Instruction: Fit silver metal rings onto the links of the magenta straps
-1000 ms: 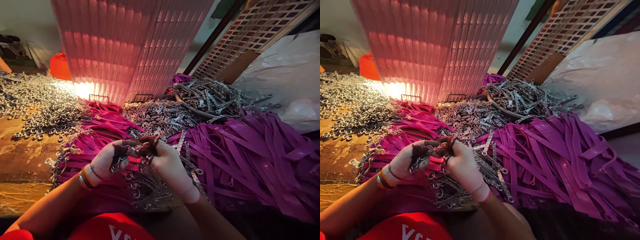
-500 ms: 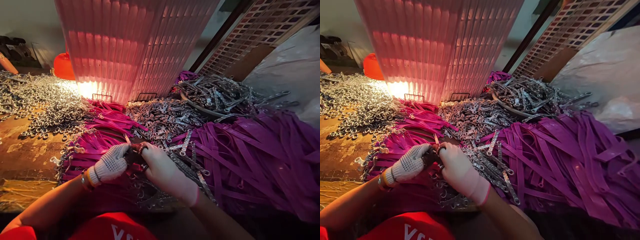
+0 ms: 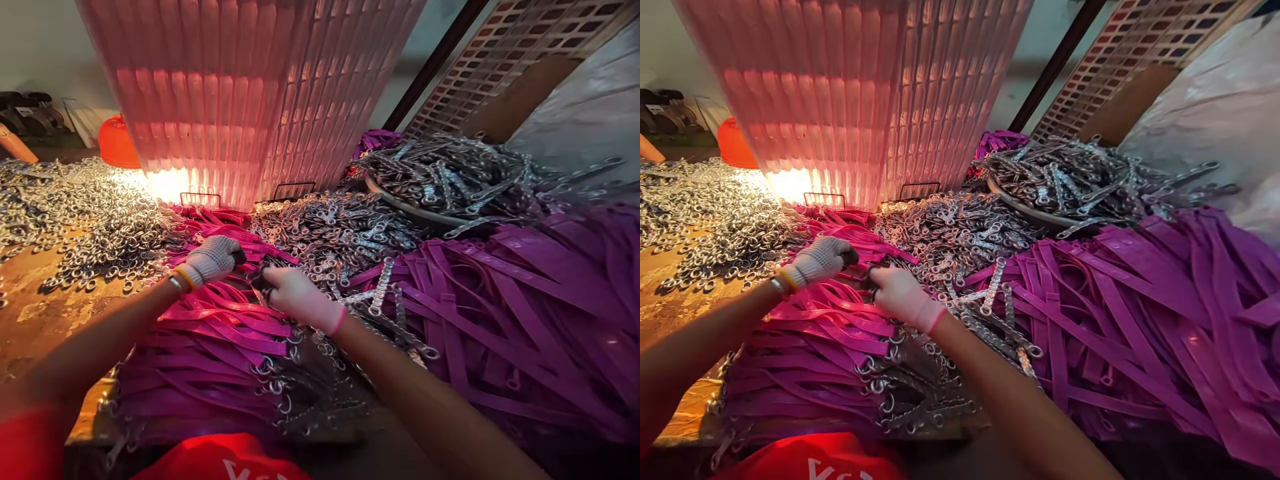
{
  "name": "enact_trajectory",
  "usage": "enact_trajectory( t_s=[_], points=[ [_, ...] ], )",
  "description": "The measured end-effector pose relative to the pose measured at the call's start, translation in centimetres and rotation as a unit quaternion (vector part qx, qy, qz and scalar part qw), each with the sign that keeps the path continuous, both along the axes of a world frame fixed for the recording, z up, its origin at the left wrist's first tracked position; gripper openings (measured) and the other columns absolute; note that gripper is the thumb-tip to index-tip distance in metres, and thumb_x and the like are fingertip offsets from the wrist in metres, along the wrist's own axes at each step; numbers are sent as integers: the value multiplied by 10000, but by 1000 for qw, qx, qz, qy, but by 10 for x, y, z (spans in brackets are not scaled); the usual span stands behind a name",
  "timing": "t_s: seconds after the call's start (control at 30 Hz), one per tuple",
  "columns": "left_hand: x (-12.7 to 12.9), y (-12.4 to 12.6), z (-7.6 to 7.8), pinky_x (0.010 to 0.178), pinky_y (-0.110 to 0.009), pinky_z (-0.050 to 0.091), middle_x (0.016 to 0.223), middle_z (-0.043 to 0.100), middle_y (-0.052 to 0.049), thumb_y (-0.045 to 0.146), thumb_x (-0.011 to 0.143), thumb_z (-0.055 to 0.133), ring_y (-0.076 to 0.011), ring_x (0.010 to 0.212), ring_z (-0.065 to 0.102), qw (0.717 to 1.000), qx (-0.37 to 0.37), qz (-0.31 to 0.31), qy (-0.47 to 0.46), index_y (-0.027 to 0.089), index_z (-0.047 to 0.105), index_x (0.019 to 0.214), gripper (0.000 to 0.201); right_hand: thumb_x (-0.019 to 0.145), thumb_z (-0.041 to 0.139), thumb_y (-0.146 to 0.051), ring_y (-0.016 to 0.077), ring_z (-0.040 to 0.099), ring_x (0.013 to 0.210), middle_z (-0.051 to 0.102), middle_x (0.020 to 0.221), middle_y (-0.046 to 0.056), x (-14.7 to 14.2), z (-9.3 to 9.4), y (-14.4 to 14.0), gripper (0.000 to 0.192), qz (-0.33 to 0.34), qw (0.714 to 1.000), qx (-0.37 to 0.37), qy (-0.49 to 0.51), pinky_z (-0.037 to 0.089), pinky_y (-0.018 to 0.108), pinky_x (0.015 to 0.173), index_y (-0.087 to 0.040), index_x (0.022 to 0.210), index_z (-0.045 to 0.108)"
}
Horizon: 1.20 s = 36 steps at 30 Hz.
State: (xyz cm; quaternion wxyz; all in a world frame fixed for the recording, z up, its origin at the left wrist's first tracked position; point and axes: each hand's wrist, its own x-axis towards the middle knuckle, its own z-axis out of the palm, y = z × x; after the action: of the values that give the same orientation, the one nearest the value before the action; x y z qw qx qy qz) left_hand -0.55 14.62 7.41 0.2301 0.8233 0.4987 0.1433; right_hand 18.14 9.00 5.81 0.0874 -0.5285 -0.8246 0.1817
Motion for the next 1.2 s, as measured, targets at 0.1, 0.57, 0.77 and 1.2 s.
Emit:
enact_trajectory(
  t_s=[0.1, 0.57, 0.77, 1.2],
  points=[
    [18, 23, -16, 619, -208, 367, 595, 585, 15, 91, 751, 592, -130, 639, 545, 998, -10, -19, 57, 117, 713, 759, 124, 748, 605, -140, 210, 681, 826, 752, 872, 77, -11, -6, 10, 174, 73, 989, -66, -107, 426, 265, 693, -197, 866, 719],
    [56, 28, -61, 674, -324, 459, 845, 666, -152, 232, 861, 570, -267, 782, 656, 993, -53, -36, 98, 91, 657, 1078, 273, 821, 448, -99, 203, 660, 832, 745, 919, 79, 48, -20, -21, 316, -141, 987, -68, -45, 403, 262, 684, -190, 1005, 688],
    [15, -18, -6, 453, -212, 351, 587, 575, -16, 272, 900, 460, -112, 466, 498, 978, -182, 17, -99, 157, 638, 901, 212, 773, 474, -88, 208, 637, 821, 734, 906, 47, 33, -9, -27, 363, -83, 983, 10, 162, 442, 269, 713, -218, 1032, 692],
    [-6, -104, -12, 448, -207, 301, 567, 503, 19, 355, 914, 494, -93, 479, 414, 931, -243, 32, -271, 179, 534, 740, 251, 842, 474, -122, 224, 620, 735, 679, 893, 141, -21, 22, -69, 195, -12, 982, 71, -175, 297, 322, 574, -168, 833, 664]
  ],
)
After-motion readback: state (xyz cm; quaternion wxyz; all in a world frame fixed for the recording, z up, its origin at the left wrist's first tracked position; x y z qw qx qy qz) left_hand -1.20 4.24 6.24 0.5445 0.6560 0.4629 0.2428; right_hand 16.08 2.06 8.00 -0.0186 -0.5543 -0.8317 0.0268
